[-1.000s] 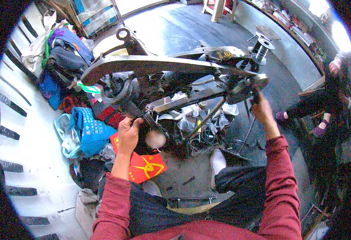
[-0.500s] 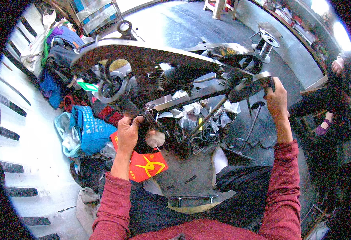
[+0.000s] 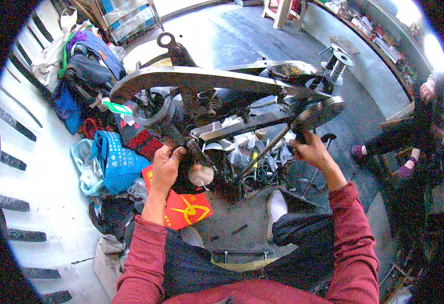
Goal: The person operates a manual sewing machine to stitch a dark-colored bag, then removes it and uses a needle and thread to hand-sew a small metal clasp onto the bag's edge.
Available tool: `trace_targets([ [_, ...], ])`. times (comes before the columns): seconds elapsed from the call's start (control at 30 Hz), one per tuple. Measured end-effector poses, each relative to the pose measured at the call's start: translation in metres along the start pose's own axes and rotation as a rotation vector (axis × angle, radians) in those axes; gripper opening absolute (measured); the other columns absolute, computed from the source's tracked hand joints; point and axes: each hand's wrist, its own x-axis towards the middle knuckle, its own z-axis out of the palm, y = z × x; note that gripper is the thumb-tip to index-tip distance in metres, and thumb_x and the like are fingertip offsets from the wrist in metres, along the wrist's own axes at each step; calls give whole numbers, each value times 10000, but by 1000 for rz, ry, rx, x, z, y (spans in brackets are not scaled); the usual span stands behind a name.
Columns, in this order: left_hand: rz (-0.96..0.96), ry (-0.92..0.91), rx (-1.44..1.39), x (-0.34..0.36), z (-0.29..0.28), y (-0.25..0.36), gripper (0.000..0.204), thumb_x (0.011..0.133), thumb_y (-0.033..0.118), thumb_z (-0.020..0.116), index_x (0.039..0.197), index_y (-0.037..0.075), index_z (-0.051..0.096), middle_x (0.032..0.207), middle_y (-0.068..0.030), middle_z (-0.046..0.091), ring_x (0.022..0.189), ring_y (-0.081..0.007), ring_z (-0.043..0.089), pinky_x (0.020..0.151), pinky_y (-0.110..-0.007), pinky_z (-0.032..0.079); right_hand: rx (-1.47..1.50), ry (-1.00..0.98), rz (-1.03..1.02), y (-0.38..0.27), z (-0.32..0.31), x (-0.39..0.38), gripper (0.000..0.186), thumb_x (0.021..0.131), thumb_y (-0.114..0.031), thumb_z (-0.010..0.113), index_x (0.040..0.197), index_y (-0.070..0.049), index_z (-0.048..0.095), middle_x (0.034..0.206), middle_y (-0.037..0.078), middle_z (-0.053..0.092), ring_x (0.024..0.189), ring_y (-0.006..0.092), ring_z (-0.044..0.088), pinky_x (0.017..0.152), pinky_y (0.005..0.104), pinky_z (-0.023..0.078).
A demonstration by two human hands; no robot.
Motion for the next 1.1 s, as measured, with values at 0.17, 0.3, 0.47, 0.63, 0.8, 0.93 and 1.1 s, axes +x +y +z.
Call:
trace_targets([
  [0.17,11,-15,101,1,-4,-5,163,1001,104,652,1111,1,713,1009,-52,762,942,-128,663,859,-301,513,545,188,-90,-63,-45,-25,278,1012,-350,636,1086,-84,616,784,6,605,627,125,568,550,307,470],
  [0.3,-4,-22,50,2,-5,-9,163,1010,112,652,1106,-4,712,1028,-51,759,943,-129,661,860,-303,513,898,294,-56,-67,-59,-19,258,1029,-387,602,1026,-129,601,723,-37,534,557,89,488,531,285,435],
  [0.47,-58,-41,65,2,-6,-6,181,1017,132,655,1119,-10,703,1040,-48,750,952,-129,653,869,-305,511,926,235,-28,-72,0,-35,385,1039,-462,585,1063,-82,640,748,-10,578,587,80,539,564,248,480],
  [0.63,-6,-63,115,3,-7,2,201,1014,155,661,1111,-18,695,1032,-66,746,956,-139,651,875,-317,507,542,-264,-151,-108,85,-44,437,1000,-252,680,1303,26,533,943,95,678,712,125,670,608,272,556],
  [0.8,-52,-87,132,7,-8,7,200,1004,144,665,1106,-26,685,1009,-90,747,940,-150,655,865,-323,512,752,136,-389,-114,108,30,347,954,-165,590,1227,29,500,777,94,601,650,183,628,523,350,557],
  [0.93,35,-84,128,5,-8,12,177,992,102,664,1111,-29,676,1013,-99,749,938,-152,658,871,-324,515,-222,389,-627,-85,111,81,337,952,-289,642,1133,-12,583,978,120,656,819,219,620,835,438,540],
  [1.1,47,-107,93,5,-9,14,201,985,59,648,1173,-11,656,1067,-95,745,993,-151,655,910,-315,509,-1409,852,-780,-70,145,73,349,869,-189,624,1203,-109,682,1048,136,712,1058,324,666,1024,514,466],
])
